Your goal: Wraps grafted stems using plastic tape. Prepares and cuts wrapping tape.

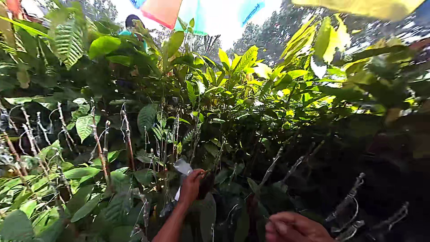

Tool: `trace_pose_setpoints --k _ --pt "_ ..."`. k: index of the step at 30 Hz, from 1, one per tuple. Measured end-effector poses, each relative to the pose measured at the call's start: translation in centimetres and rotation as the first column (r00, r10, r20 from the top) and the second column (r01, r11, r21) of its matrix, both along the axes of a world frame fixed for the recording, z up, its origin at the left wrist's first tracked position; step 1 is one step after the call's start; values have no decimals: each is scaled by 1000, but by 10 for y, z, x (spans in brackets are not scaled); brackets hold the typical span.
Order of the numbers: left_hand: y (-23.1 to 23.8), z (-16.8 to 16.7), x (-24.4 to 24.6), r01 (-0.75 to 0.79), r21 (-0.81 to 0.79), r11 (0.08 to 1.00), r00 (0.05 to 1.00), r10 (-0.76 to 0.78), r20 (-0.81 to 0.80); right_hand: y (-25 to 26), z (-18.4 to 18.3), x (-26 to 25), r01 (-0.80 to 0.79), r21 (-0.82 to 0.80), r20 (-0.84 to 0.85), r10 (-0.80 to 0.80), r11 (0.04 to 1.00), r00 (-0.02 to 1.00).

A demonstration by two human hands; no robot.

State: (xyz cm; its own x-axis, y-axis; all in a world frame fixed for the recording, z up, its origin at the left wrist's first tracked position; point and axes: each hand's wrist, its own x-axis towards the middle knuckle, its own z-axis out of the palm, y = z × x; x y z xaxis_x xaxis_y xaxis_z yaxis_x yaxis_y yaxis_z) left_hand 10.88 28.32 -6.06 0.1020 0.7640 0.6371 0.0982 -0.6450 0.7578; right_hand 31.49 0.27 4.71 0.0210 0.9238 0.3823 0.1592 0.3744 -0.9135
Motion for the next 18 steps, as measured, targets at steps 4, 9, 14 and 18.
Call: trace_pose_setpoints --k 4,9,14,18 --pt "1 -2 -15 146 -41 988 989 -147 -9 116 20 -37 53 -136 226 -21 989 974" --pt "15 -3 -35 231 -113 966 973 -232 10 211 16 -75 161 -170 448 -69 972 891" --pt "23 -7 -47 395 -175 902 910 -357 213 246 8 -91 113 57 877 -104 992 469" --pt "28 -6 -45 511 -232 828 821 -390 416 252 3 -86 -38 102 924 -81 994 375"
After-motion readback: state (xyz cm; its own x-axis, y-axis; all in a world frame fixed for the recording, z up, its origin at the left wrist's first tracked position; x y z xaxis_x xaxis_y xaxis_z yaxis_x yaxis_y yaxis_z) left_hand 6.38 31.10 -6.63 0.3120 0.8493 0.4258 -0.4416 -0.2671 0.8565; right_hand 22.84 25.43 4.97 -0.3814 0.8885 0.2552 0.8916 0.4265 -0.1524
